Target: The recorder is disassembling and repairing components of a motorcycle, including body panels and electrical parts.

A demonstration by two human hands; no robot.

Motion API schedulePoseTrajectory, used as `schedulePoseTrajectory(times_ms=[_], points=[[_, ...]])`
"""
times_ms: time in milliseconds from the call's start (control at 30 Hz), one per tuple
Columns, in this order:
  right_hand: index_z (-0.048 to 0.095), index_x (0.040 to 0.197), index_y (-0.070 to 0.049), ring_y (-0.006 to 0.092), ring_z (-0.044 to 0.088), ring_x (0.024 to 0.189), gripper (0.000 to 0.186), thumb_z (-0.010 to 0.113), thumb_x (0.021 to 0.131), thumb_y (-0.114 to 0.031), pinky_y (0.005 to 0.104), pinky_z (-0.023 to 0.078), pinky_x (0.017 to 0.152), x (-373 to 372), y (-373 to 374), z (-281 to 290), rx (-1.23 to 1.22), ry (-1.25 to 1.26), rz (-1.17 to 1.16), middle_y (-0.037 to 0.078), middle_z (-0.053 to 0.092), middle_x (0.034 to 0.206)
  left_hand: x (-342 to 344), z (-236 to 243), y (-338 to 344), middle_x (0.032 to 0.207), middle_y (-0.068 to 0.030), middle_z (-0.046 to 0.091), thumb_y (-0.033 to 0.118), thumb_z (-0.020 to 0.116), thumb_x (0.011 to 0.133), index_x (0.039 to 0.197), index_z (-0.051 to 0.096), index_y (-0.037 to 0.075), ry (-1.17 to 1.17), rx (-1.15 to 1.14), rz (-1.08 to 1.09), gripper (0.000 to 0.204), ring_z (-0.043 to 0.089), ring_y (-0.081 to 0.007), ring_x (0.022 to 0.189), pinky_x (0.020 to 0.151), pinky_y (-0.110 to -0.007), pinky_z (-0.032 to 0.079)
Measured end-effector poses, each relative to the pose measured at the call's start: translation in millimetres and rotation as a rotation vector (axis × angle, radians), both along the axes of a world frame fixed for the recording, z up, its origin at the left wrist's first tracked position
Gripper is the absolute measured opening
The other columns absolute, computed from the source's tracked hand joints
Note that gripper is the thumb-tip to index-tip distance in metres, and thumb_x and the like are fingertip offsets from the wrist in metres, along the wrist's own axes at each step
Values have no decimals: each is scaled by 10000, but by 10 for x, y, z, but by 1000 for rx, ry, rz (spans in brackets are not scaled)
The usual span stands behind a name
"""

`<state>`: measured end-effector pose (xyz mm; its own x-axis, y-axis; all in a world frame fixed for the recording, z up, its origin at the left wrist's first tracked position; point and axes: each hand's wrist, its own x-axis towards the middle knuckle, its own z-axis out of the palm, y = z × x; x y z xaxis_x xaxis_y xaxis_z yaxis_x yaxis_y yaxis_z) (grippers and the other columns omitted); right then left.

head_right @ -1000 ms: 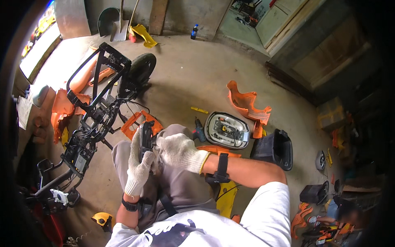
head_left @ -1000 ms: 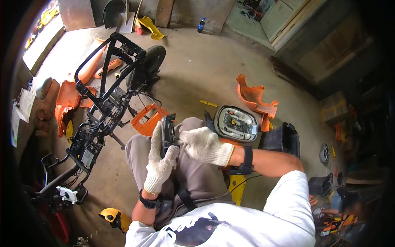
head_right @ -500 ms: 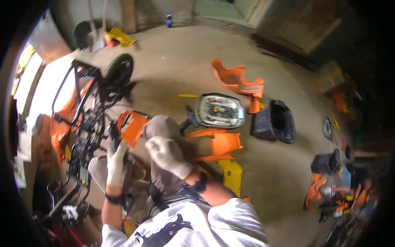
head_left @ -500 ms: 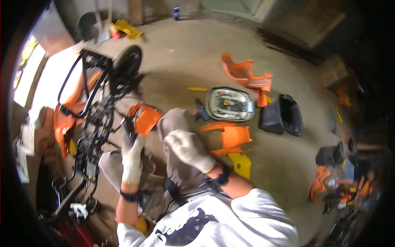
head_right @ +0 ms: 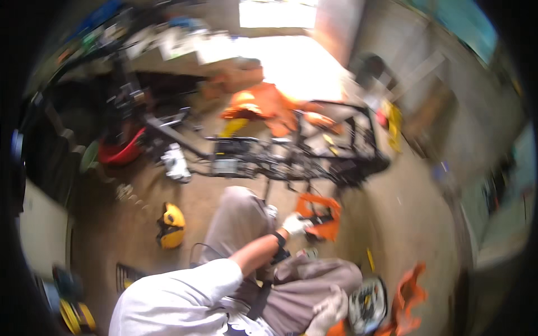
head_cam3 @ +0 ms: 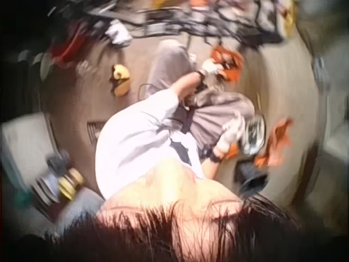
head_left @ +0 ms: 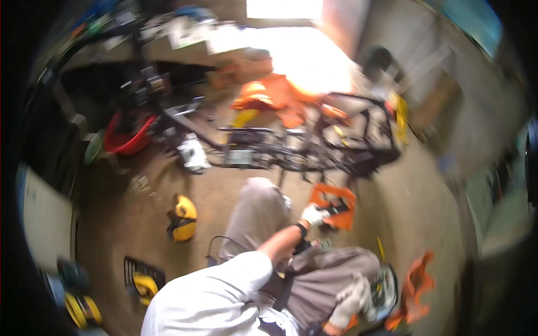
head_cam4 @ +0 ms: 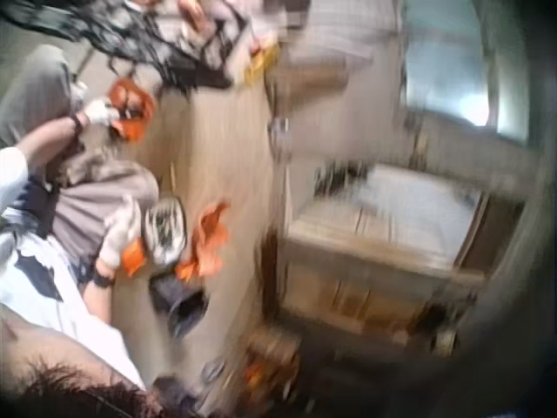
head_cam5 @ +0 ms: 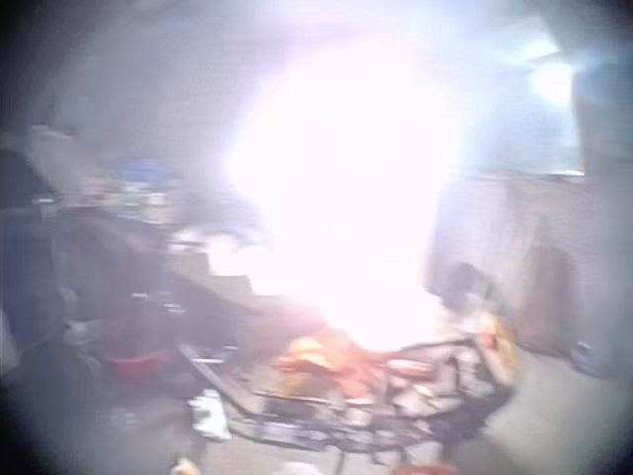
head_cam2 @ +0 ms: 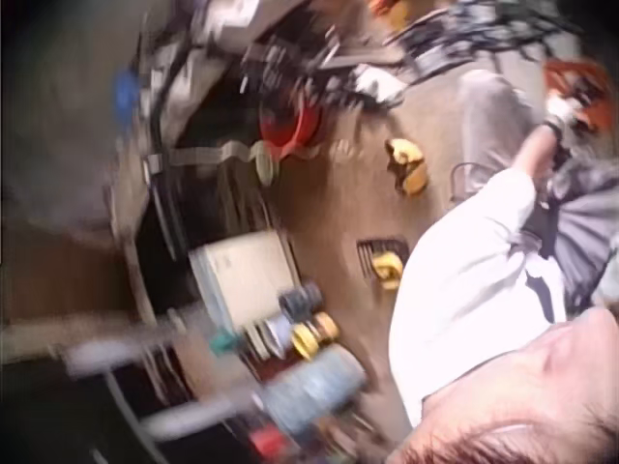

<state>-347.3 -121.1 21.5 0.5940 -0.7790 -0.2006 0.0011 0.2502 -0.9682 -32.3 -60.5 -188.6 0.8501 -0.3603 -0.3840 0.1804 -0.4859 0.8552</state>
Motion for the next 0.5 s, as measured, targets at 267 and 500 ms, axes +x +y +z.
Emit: schedulePoseTrajectory(times_ms=[267, 500], points=[[502, 1406, -92, 266, 679, 885, 585, 681, 930, -380, 326, 530, 843, 830, -34, 161, 42, 209, 402, 146, 713, 1021, -347, 2362, 1159, 1130, -46, 664, 165, 570, 1001, 1311, 575, 41, 507, -1146, 3, 334, 650, -117, 918, 771, -267, 526], [510, 1369, -84, 246, 648, 836, 536, 668, 937, -360, 316, 513, 796, 1553, 347, 480, 41, 220, 563, 129, 688, 975, -494, 3780, 3645, 1046, -22, 673, 65, 572, 989, 1160, 626, 21, -834, -634, 765, 185, 617, -78, 824, 702, -265, 518]])
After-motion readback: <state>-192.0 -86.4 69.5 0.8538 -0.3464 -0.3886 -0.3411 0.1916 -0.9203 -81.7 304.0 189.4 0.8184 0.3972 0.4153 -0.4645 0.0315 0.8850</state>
